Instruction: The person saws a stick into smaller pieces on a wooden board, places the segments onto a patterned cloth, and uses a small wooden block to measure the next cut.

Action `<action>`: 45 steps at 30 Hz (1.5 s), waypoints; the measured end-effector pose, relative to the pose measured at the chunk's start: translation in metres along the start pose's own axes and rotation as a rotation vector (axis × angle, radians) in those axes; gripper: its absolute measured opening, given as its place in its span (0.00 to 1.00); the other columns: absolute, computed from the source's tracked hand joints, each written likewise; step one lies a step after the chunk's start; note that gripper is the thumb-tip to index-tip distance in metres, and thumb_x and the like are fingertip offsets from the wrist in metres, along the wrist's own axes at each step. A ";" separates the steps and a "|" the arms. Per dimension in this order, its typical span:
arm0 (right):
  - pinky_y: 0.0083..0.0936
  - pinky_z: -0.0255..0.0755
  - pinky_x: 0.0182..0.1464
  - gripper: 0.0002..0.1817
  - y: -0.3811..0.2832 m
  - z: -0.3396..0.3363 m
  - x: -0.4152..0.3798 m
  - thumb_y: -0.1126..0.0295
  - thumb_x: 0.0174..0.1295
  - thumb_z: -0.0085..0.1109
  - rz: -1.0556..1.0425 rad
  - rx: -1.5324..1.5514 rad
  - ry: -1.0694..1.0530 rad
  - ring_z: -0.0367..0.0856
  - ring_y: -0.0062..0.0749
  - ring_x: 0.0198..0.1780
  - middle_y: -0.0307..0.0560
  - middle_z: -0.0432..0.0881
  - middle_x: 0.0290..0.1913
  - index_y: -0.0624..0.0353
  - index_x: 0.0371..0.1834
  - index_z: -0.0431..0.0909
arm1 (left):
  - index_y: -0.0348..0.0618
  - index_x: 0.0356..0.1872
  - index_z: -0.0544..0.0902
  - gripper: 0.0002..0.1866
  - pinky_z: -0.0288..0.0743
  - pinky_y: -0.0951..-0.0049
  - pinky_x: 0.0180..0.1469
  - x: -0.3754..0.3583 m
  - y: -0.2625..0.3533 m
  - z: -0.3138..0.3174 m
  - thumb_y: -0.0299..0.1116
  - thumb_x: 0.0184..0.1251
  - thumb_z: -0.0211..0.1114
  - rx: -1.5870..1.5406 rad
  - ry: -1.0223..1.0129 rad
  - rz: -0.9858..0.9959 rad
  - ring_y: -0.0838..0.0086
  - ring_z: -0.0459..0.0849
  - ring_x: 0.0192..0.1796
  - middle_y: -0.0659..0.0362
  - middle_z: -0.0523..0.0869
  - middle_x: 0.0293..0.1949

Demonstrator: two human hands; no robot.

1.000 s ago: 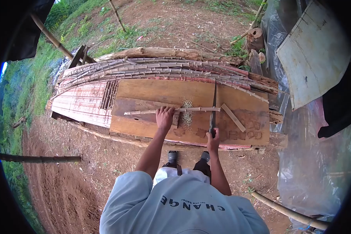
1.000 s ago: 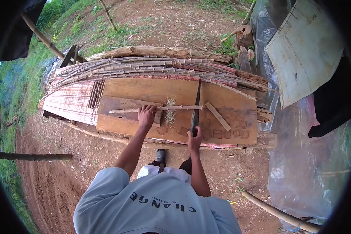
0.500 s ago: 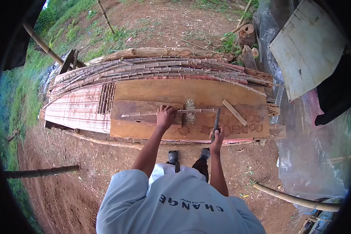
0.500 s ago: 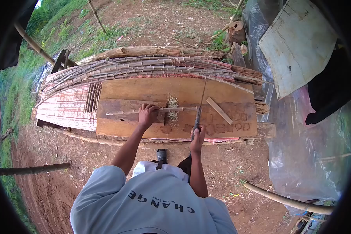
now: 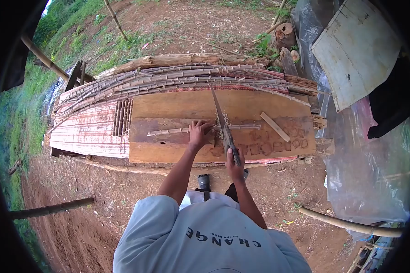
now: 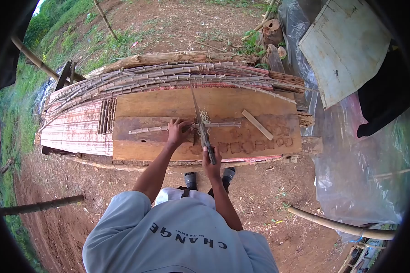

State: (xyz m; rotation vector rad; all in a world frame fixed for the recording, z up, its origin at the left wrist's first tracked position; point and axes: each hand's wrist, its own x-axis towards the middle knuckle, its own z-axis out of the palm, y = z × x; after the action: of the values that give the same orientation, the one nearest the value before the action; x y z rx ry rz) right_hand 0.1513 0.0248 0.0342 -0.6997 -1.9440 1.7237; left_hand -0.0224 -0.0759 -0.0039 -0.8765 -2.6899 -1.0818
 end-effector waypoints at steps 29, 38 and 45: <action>0.27 0.65 0.28 0.14 0.003 0.024 0.003 0.62 0.70 0.54 -0.098 -0.127 0.039 0.70 0.26 0.25 0.45 0.73 0.23 0.62 0.34 0.70 | 0.57 0.34 0.87 0.10 0.64 0.63 0.51 -0.004 0.002 0.004 0.41 0.49 0.72 -0.041 0.038 0.002 0.65 0.74 0.46 0.64 0.80 0.36; 0.28 0.64 0.32 0.13 0.001 0.026 0.007 0.63 0.71 0.52 -0.120 -0.106 0.020 0.68 0.27 0.27 0.44 0.71 0.24 0.63 0.34 0.70 | 0.57 0.39 0.86 0.10 0.64 0.64 0.51 -0.001 -0.005 0.000 0.39 0.54 0.68 0.012 0.001 0.124 0.65 0.74 0.45 0.63 0.79 0.36; 0.26 0.64 0.33 0.14 0.004 0.028 -0.004 0.63 0.71 0.52 -0.081 -0.100 0.065 0.68 0.25 0.29 0.43 0.71 0.25 0.63 0.33 0.71 | 0.57 0.41 0.86 0.11 0.65 0.64 0.49 -0.008 -0.011 0.004 0.39 0.55 0.70 -0.052 0.038 0.175 0.66 0.75 0.44 0.65 0.80 0.37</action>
State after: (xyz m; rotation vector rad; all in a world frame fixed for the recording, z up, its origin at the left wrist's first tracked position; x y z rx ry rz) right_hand 0.1367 0.0015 0.0265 -0.6927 -1.9964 1.5462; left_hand -0.0213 -0.0839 -0.0159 -1.0662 -2.5091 -1.1213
